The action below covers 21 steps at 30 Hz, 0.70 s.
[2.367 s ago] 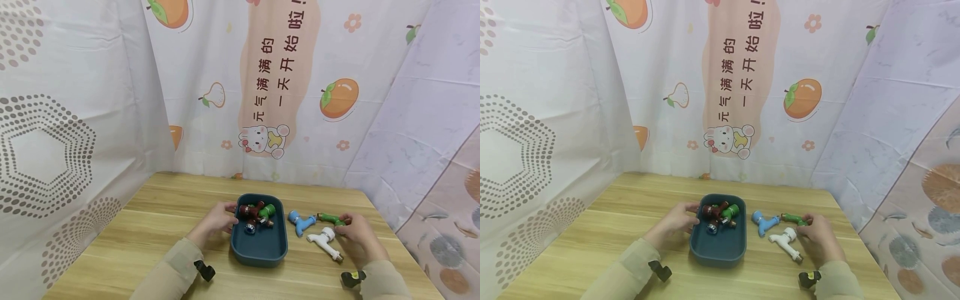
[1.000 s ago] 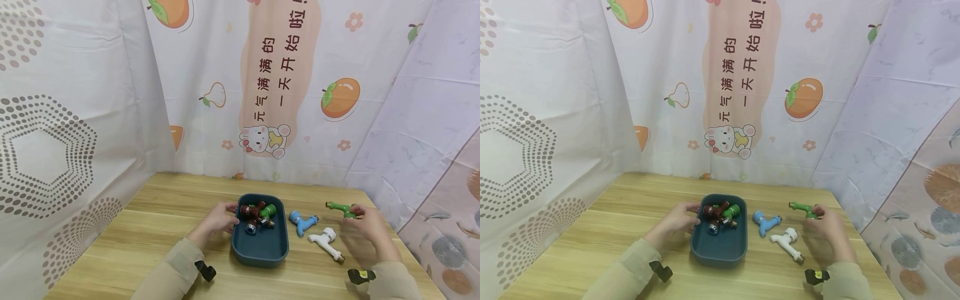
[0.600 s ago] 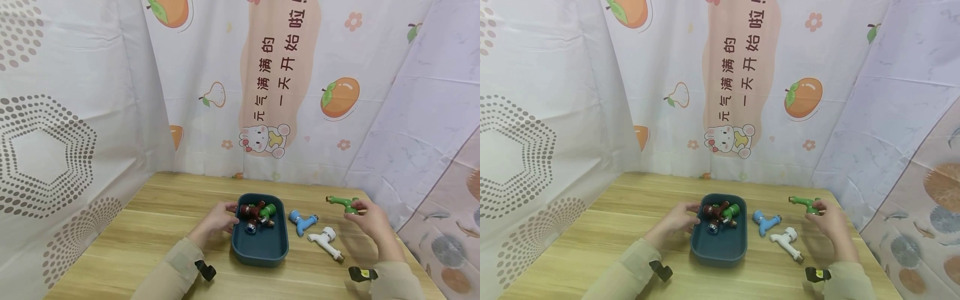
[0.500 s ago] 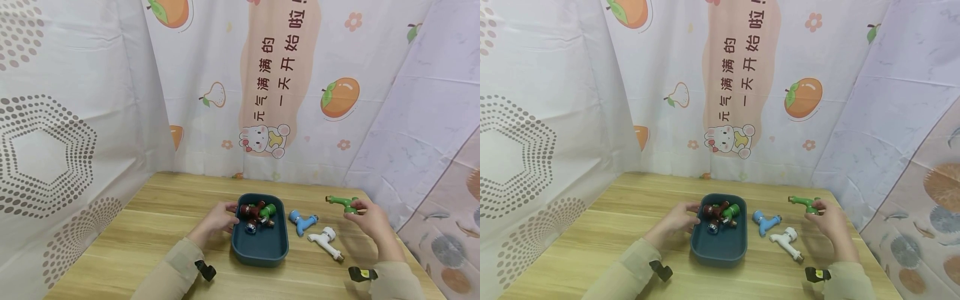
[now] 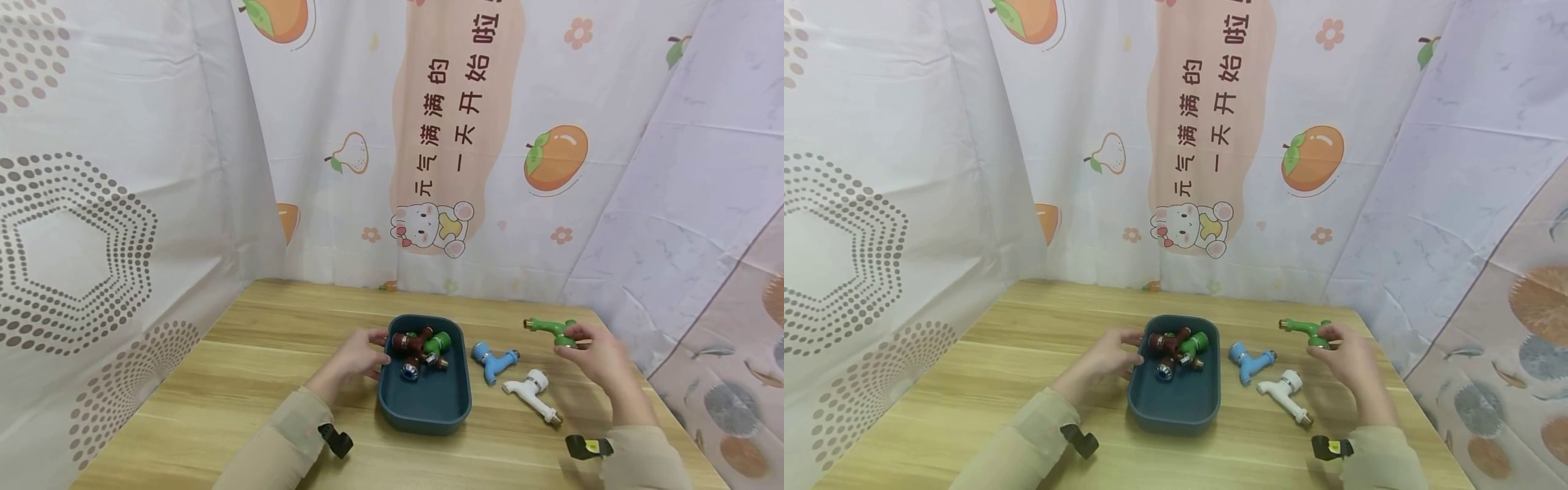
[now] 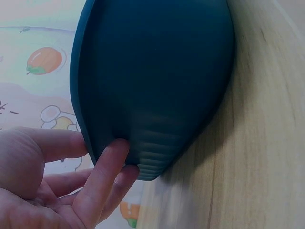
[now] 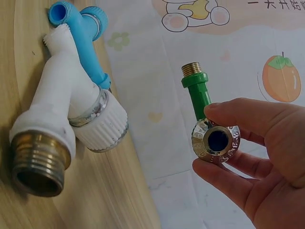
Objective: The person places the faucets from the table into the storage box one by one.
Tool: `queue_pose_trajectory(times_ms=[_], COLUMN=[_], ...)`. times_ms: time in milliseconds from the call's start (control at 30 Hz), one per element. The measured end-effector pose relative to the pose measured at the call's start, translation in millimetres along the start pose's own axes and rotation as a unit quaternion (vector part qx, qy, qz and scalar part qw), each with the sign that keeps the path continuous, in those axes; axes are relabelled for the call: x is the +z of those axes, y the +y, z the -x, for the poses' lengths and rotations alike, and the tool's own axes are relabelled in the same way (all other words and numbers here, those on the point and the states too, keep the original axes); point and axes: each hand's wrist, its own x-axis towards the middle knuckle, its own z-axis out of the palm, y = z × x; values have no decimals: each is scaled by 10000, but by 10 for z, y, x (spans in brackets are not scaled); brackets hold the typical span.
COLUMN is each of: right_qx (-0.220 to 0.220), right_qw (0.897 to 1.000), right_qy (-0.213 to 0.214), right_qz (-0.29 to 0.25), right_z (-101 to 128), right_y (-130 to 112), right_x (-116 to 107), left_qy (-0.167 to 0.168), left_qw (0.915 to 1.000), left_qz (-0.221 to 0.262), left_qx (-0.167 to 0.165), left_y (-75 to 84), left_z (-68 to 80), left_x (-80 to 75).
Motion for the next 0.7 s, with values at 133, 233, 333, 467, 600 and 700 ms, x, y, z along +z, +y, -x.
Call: queue_pose_trajectory(times_ms=[133,233,333,467,600,700], right_qx=[-73,-152,-190,-204,-274,-355], right_qw=[10000,9999,9996,9992,9988,9983], right_qy=[-21,-21,-60,-186,-295,-352], right_qz=[-8,-78,-175,-284,-294,-304], right_z=[-7,-9,-14,-44,-84,-112], right_y=[-27,-49,-84,-156,-241,-294], right_x=[34,67,94,141,198,239], left_qy=[5,1,-11,-1,11,-6], left_qw=[10000,10000,10000,10000,10000,10000], left_qz=[-13,-16,-23,10,53,68], left_qx=[1,27,55,43,19,12], left_y=[1,1,-3,-15,-14,-5], left_z=[-1,-2,-5,-16,-21,-18], left_x=[3,8,8,-4,-22,-26])
